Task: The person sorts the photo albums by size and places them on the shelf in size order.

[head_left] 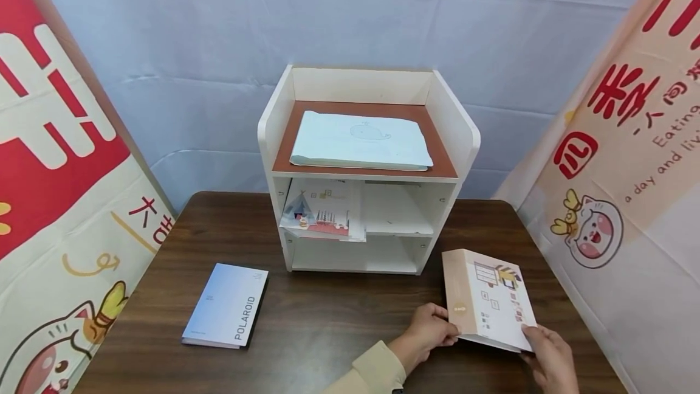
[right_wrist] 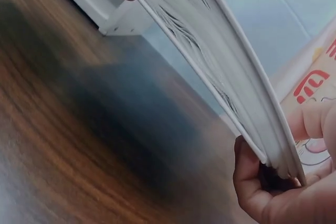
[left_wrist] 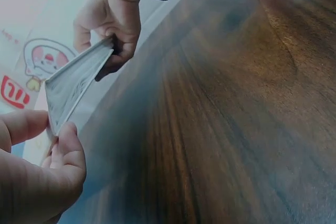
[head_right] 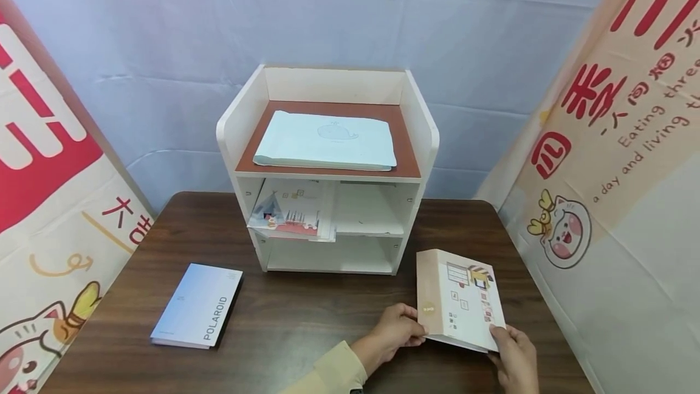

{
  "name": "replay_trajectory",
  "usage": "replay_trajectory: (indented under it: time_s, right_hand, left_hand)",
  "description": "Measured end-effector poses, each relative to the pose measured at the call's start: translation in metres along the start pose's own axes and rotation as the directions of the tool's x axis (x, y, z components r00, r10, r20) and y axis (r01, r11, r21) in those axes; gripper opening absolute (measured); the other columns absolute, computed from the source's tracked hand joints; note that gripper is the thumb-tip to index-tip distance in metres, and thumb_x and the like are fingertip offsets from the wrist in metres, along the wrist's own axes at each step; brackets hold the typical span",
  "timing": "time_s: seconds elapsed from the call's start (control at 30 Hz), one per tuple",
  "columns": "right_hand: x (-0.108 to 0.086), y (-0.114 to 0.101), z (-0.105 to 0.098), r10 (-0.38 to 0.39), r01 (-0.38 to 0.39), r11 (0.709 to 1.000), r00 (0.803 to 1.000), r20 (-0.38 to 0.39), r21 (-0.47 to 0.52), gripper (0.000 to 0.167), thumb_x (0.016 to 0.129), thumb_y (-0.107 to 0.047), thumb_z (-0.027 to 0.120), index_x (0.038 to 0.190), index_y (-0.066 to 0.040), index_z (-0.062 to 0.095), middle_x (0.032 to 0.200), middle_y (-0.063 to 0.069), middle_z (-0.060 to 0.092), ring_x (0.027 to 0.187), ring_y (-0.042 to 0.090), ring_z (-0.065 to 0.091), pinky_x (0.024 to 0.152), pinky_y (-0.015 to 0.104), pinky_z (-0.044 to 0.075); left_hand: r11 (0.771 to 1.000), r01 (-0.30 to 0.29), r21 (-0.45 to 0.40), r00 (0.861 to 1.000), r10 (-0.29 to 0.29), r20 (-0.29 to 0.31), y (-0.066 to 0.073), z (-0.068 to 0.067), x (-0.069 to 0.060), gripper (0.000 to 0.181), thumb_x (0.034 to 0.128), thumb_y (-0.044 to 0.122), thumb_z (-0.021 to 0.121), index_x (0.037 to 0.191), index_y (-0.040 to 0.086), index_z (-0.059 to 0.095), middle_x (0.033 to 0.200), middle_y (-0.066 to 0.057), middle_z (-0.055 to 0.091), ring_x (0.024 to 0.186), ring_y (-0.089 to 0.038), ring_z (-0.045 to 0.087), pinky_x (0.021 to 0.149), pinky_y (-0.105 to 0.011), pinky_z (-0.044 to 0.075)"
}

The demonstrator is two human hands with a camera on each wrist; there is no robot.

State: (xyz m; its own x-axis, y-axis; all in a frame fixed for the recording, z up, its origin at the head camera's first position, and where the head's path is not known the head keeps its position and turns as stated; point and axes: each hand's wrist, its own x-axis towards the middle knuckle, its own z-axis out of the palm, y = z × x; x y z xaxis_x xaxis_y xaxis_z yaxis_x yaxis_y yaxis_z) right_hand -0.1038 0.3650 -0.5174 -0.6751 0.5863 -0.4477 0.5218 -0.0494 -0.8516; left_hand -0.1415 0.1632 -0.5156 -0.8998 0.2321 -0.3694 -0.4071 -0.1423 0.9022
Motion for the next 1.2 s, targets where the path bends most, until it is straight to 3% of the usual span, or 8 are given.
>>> replay_trajectory:
  time_s: [0.27,0.5,0.6,0.83,1.07,1.2]
  right_hand:
    - [-0.010,-0.003,0.003,-0.058,0.058,0.998,0.998,0.001,-0.003,0.067,0.090,-0.025,0.055,0.138,0.012,0.025,0.119,0.025,0.042,0.069,0.010,0.055,0.058,0.030,0.050]
    - [-0.014,-0.004,0.002,-0.121,0.120,0.992,0.992,0.025,0.038,0.054,0.090,-0.022,0.059,0.127,0.009,0.035,0.095,0.009,0.052,0.067,0.013,0.056,0.056,0.032,0.050]
    - [-0.016,-0.005,0.000,-0.112,0.110,0.993,0.992,0.050,0.045,0.045,0.090,-0.019,0.058,0.121,0.006,0.036,0.088,0.004,0.052,0.065,0.014,0.055,0.055,0.033,0.049]
    - [0.008,0.017,-0.015,-0.062,0.041,0.986,0.990,0.127,0.164,0.034,0.087,-0.021,0.066,0.111,-0.010,0.043,0.082,-0.006,0.058,0.067,0.013,0.058,0.055,0.032,0.049]
    - [-0.015,0.003,-0.015,-0.119,0.084,0.982,0.970,0.212,0.168,0.029,0.089,-0.013,0.060,0.111,-0.004,0.043,0.080,-0.003,0.059,0.069,0.013,0.059,0.059,0.030,0.048]
    - [-0.034,-0.011,-0.014,-0.120,0.072,0.976,0.965,0.234,0.204,0.010,0.090,-0.007,0.057,0.098,-0.011,0.050,0.078,-0.003,0.059,0.067,0.013,0.059,0.057,0.029,0.048]
  left_hand:
    - [0.999,-0.035,-0.015,0.998,0.036,0.049,0.003,-0.015,-0.007,0.027,0.0680,-0.015,0.064,0.083,0.004,0.053,0.063,-0.007,0.058,0.049,-0.011,0.055,0.047,-0.021,0.047]
    - [0.998,-0.061,-0.023,0.995,0.063,0.079,0.011,-0.026,-0.014,0.027,0.0686,-0.014,0.064,0.085,0.004,0.053,0.063,-0.006,0.059,0.049,-0.010,0.055,0.047,-0.021,0.047]
    - [0.999,-0.049,-0.014,0.994,0.050,0.093,0.014,-0.030,-0.017,0.027,0.0696,-0.014,0.064,0.086,0.005,0.053,0.063,-0.006,0.059,0.050,-0.010,0.055,0.047,-0.020,0.047]
    - [0.999,-0.034,-0.005,0.989,0.035,0.141,0.016,-0.032,-0.030,0.029,0.0702,-0.015,0.064,0.087,0.005,0.051,0.062,-0.005,0.059,0.049,-0.010,0.055,0.046,-0.020,0.045]
    - [1.000,-0.022,-0.004,0.987,0.022,0.160,0.019,-0.037,-0.041,0.031,0.0701,-0.016,0.065,0.086,0.007,0.049,0.060,-0.005,0.058,0.047,-0.010,0.053,0.044,-0.019,0.043]
    - [1.000,-0.026,-0.013,0.985,0.028,0.169,0.021,-0.039,-0.045,0.032,0.0705,-0.015,0.066,0.086,0.007,0.049,0.060,-0.004,0.059,0.046,-0.009,0.053,0.044,-0.018,0.042]
